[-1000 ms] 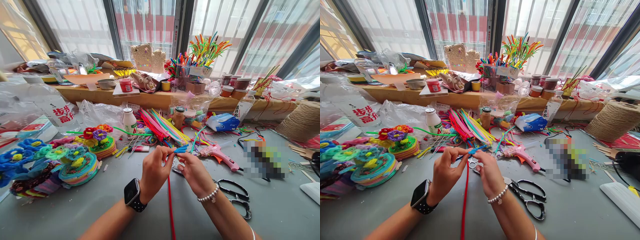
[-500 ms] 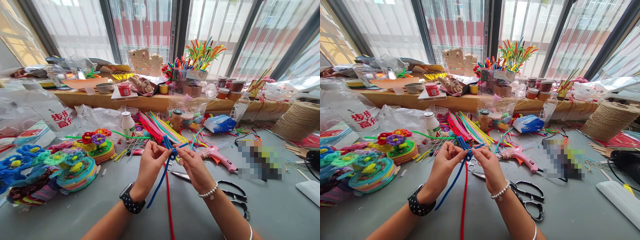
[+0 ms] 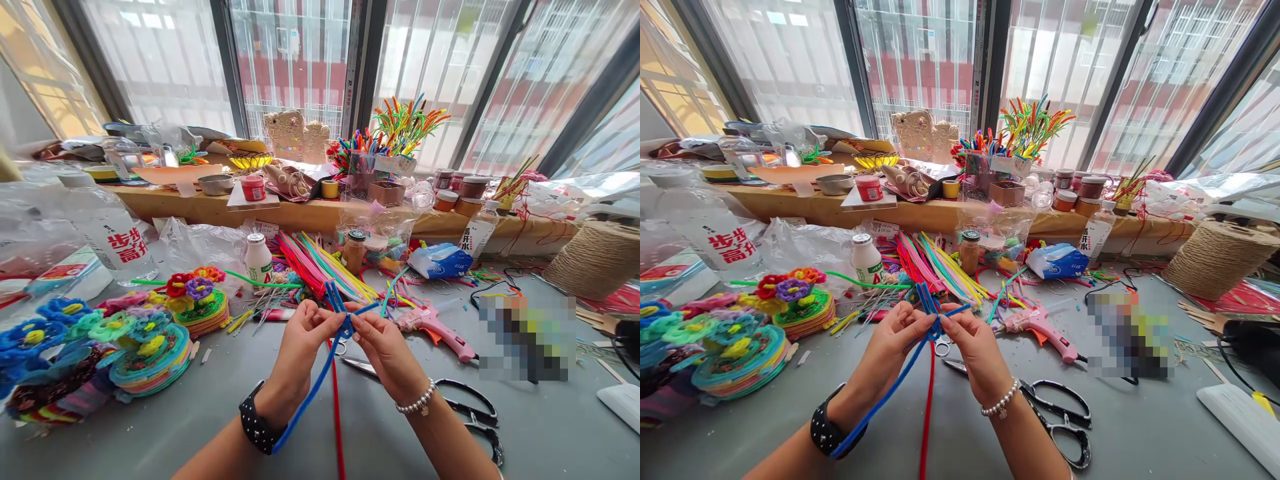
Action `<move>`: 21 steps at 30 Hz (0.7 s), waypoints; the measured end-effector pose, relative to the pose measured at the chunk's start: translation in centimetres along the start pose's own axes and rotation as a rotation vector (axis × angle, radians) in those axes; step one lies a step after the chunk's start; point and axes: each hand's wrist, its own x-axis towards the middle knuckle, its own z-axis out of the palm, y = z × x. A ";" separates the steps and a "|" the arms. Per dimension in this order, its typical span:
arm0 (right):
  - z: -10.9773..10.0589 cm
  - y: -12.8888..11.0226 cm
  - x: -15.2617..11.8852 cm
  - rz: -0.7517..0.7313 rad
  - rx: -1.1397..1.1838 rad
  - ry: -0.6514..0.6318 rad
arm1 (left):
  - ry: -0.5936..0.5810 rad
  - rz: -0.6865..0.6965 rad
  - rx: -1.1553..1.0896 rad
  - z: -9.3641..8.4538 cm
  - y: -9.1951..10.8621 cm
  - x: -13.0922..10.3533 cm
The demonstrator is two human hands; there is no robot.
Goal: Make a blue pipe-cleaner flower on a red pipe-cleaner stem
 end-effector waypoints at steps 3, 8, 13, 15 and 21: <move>0.1 0.3 0.0 0.010 0.036 -0.040 | -0.013 -0.066 -0.018 -0.1 0.1 0.1; -0.2 0.0 0.1 -0.107 -0.091 0.051 | -0.042 -0.071 -0.002 -0.4 0.2 0.4; -0.6 -0.3 0.3 -0.138 -0.077 0.122 | -0.133 -0.256 -0.104 -0.4 0.3 0.6; -0.4 -0.4 0.3 -0.160 0.038 0.192 | -0.142 -0.326 -0.203 -0.4 0.1 0.7; 0.4 0.0 0.3 -0.158 0.256 0.434 | -0.187 -0.399 -0.258 -0.2 -1.1 0.2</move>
